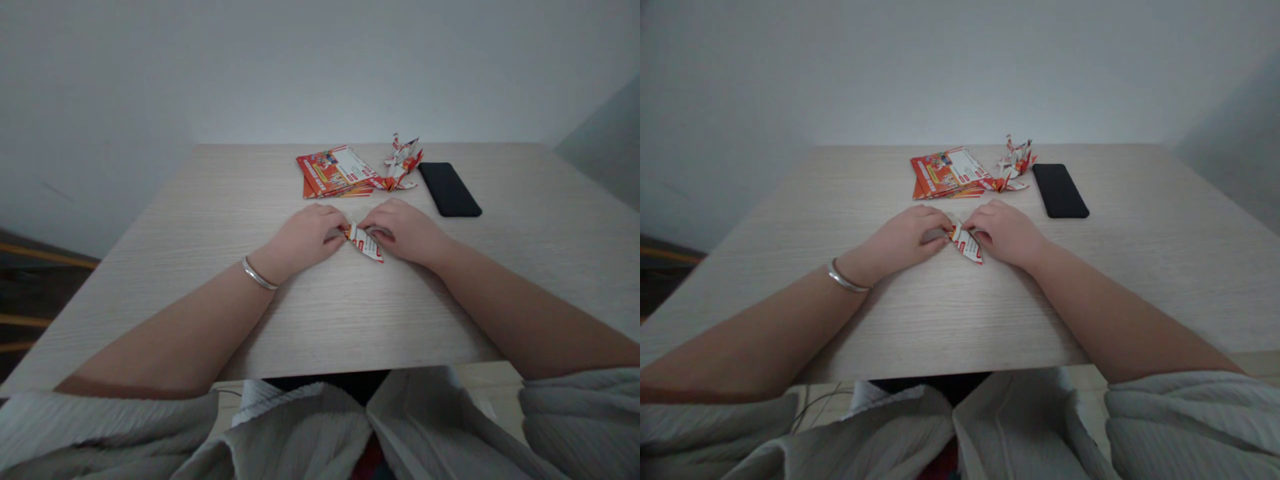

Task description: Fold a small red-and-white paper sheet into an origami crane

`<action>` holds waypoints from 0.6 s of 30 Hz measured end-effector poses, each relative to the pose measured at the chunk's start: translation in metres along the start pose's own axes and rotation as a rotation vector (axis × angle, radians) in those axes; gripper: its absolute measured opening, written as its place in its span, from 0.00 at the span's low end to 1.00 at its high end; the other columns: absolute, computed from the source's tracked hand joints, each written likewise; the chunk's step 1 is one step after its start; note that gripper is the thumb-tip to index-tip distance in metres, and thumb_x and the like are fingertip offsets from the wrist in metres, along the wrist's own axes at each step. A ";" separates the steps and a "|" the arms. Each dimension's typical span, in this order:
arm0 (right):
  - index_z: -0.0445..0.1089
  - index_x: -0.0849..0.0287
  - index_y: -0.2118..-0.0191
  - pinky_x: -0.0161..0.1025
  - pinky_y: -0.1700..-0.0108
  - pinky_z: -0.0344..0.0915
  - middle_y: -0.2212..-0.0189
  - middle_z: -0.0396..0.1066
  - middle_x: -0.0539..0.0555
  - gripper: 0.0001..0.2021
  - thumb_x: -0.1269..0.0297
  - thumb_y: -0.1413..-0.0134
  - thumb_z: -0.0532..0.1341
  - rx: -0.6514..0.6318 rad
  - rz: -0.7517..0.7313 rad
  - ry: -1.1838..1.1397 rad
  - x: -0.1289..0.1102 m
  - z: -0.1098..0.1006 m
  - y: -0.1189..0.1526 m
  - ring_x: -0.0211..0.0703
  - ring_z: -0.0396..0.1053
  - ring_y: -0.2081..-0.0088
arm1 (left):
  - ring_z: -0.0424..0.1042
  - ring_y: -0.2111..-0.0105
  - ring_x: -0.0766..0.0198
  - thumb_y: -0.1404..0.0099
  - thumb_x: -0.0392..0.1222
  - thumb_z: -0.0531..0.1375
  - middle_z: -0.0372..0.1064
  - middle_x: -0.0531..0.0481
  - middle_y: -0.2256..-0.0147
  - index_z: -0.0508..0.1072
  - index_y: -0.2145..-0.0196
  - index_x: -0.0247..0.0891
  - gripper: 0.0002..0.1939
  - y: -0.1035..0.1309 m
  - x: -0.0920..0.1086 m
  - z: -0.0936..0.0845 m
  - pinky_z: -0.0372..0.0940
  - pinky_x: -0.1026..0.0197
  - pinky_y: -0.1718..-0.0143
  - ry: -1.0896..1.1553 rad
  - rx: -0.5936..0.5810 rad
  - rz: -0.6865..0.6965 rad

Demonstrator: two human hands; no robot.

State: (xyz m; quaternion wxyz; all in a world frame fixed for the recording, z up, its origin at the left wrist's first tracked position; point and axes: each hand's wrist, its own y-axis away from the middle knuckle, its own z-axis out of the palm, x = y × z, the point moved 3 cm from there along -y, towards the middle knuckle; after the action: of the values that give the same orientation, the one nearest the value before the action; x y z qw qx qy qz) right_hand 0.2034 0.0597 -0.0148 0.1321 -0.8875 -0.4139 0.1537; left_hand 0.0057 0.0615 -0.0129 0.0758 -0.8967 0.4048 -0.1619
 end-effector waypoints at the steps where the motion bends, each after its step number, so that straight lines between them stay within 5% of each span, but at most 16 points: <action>1: 0.78 0.61 0.57 0.47 0.52 0.64 0.59 0.79 0.59 0.11 0.71 0.41 0.59 -0.005 -0.007 0.043 -0.001 -0.002 0.000 0.52 0.71 0.56 | 0.73 0.52 0.53 0.32 0.40 0.57 0.76 0.43 0.55 0.76 0.55 0.35 0.11 0.000 0.000 0.000 0.65 0.51 0.46 0.002 0.000 0.008; 10: 0.76 0.58 0.63 0.49 0.48 0.58 0.64 0.78 0.56 0.11 0.65 0.34 0.56 -0.060 -0.135 0.458 -0.027 -0.009 -0.006 0.52 0.66 0.54 | 0.74 0.51 0.52 0.29 0.40 0.54 0.77 0.42 0.52 0.76 0.52 0.35 0.14 -0.002 0.010 -0.006 0.64 0.48 0.46 -0.174 -0.048 0.043; 18: 0.78 0.61 0.64 0.49 0.47 0.56 0.65 0.77 0.58 0.11 0.68 0.37 0.57 -0.099 -0.080 0.407 -0.025 -0.006 -0.007 0.51 0.64 0.54 | 0.75 0.55 0.53 0.29 0.41 0.53 0.77 0.41 0.56 0.78 0.58 0.34 0.14 -0.001 0.023 -0.009 0.63 0.46 0.43 -0.271 -0.070 0.073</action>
State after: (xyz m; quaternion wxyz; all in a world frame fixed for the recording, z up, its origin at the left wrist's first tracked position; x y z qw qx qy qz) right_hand 0.1858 0.0439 -0.0029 0.1753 -0.8885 -0.4205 -0.0546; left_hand 0.0178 0.0446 0.0008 0.1042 -0.8971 0.4288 -0.0220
